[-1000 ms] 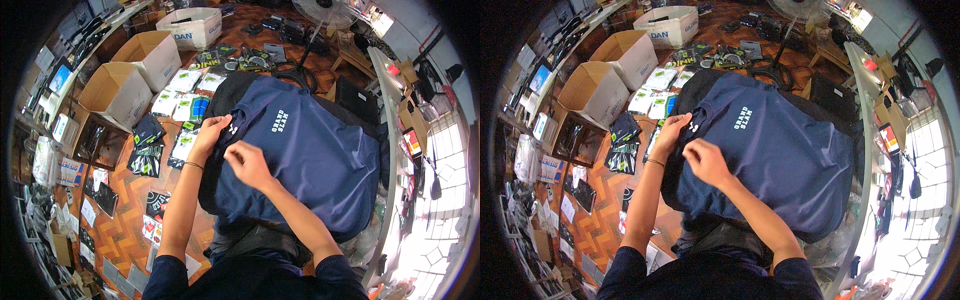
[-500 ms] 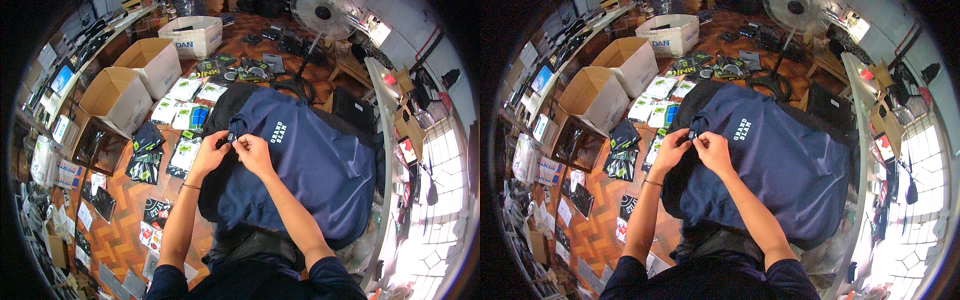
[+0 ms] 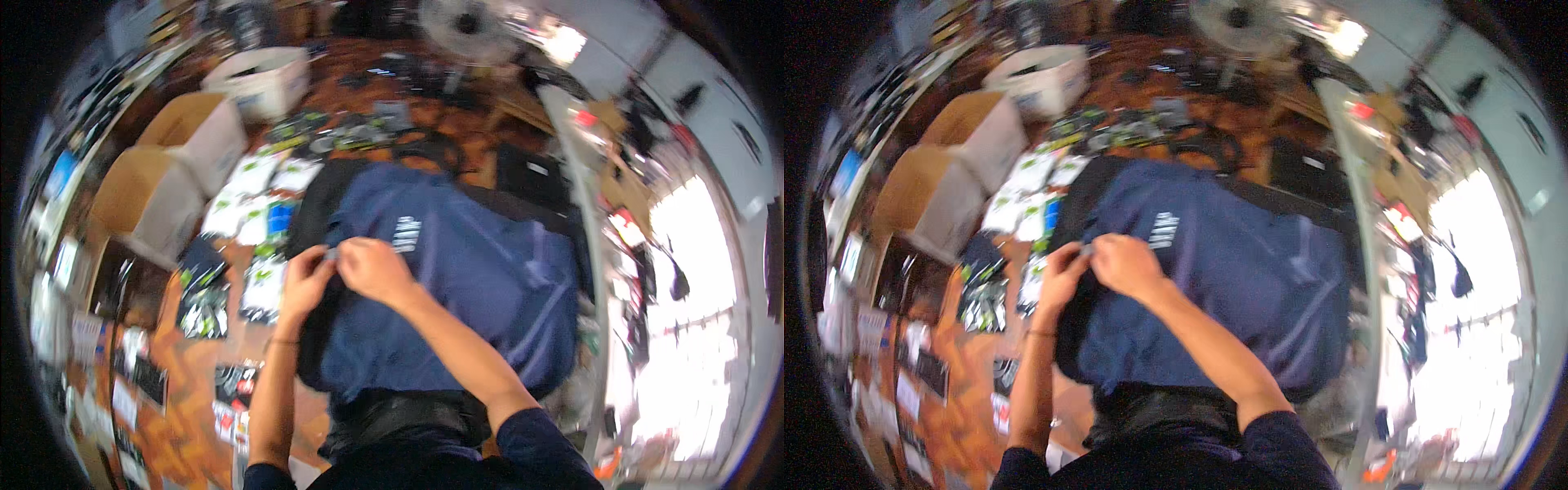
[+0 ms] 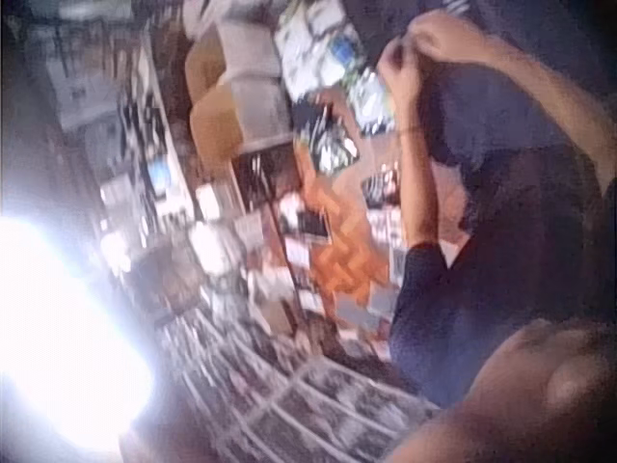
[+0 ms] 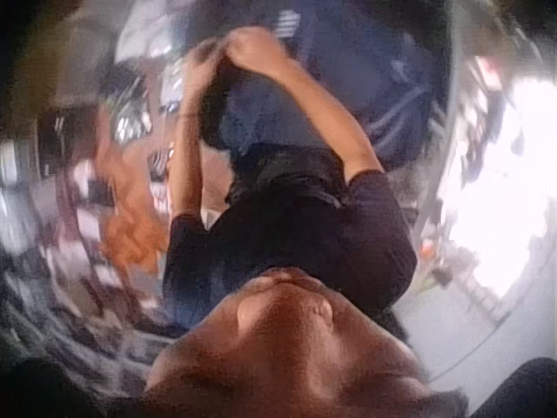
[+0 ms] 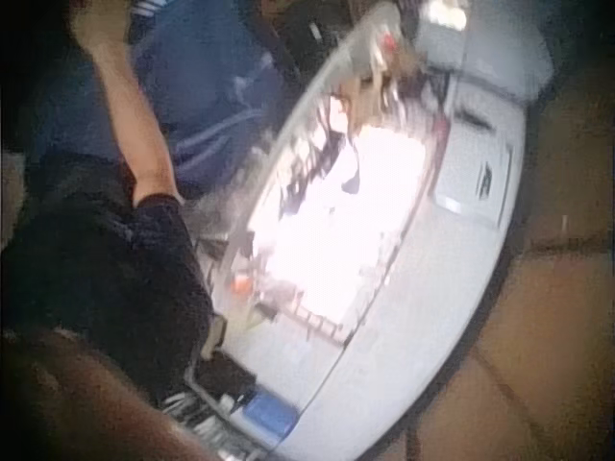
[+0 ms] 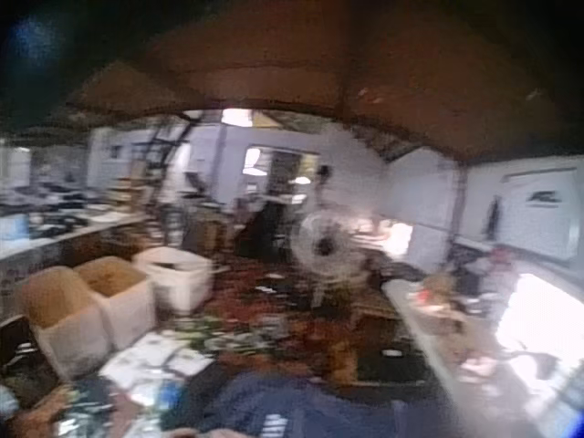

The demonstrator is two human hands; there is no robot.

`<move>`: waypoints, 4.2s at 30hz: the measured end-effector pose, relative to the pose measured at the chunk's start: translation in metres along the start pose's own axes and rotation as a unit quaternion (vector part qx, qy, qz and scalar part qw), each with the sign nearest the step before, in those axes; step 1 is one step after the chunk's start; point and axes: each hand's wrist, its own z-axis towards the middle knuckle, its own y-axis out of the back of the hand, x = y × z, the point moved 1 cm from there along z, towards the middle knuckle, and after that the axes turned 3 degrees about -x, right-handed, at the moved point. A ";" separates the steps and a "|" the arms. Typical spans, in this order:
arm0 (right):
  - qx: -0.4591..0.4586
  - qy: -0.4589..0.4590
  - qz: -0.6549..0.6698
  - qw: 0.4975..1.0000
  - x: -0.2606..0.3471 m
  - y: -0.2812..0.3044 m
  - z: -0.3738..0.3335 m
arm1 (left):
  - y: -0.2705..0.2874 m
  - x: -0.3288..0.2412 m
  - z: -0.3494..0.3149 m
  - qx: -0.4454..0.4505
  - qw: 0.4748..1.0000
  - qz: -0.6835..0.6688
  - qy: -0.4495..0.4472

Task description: The person folds a blue t-shirt, attaches a tag, and places it into a clear plastic bag. They then fold a black t-shirt and place it into a plastic bag as well.

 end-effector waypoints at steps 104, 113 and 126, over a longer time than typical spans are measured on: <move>0.223 0.426 -0.206 0.852 0.089 0.077 0.089 | 0.006 -0.006 -0.002 -0.054 0.995 0.051 -0.068; 0.435 0.513 -0.317 0.669 0.144 0.030 0.381 | 0.026 -0.007 0.026 0.062 0.989 0.078 -0.110; -0.279 -0.239 -0.331 0.869 -0.042 0.200 -0.369 | 0.036 -0.018 0.015 0.102 0.984 0.061 -0.131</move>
